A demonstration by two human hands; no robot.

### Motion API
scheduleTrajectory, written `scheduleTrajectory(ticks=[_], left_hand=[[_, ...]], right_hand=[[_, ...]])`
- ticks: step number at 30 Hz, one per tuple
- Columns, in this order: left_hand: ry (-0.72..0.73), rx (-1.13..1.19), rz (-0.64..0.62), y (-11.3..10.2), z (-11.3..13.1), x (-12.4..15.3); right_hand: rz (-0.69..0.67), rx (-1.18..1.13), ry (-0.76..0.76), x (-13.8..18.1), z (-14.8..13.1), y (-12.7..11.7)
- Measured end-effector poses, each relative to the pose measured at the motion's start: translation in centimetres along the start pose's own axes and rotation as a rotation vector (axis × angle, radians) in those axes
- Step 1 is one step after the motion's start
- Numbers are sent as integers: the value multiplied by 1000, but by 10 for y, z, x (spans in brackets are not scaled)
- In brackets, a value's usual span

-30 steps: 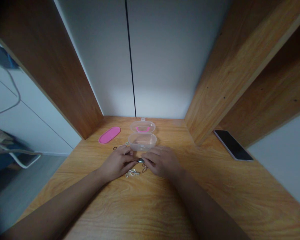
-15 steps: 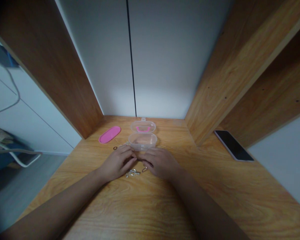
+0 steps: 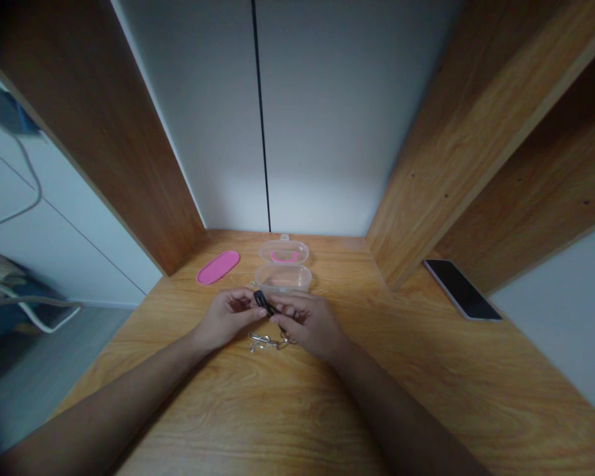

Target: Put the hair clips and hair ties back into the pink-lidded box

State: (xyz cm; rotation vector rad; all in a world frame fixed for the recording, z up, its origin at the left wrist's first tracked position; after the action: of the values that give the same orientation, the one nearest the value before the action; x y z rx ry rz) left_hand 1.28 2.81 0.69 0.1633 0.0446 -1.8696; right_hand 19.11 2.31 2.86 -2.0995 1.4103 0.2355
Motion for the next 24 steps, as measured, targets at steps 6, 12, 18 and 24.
scheduleTrajectory(ticks=[6,12,18,24], left_hand=[[-59,141,34,-9,-2,-1],[-113,186,-121,1,-2,1],[-112,206,-179,4,-2,1],[-111,241,-156,2,-3,0]], right_hand=[[120,-18,-68,-1,-11,-8],[191,183,-328,4,-28,-13],[118,315,-436,8,-30,-6],[64,236,-377,9,-34,-7]])
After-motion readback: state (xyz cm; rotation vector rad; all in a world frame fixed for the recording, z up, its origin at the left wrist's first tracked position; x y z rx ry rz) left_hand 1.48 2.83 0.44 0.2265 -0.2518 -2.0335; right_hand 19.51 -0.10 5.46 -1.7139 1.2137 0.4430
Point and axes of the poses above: each hand's wrist, its own x-axis away from the middle knuckle, its own y-axis out of the palm, z = x × y, the point moved 4 cm from there along -x, towards the middle knuckle, and after that the axes turned 6 degrees about -x, right-handed, at the moved point
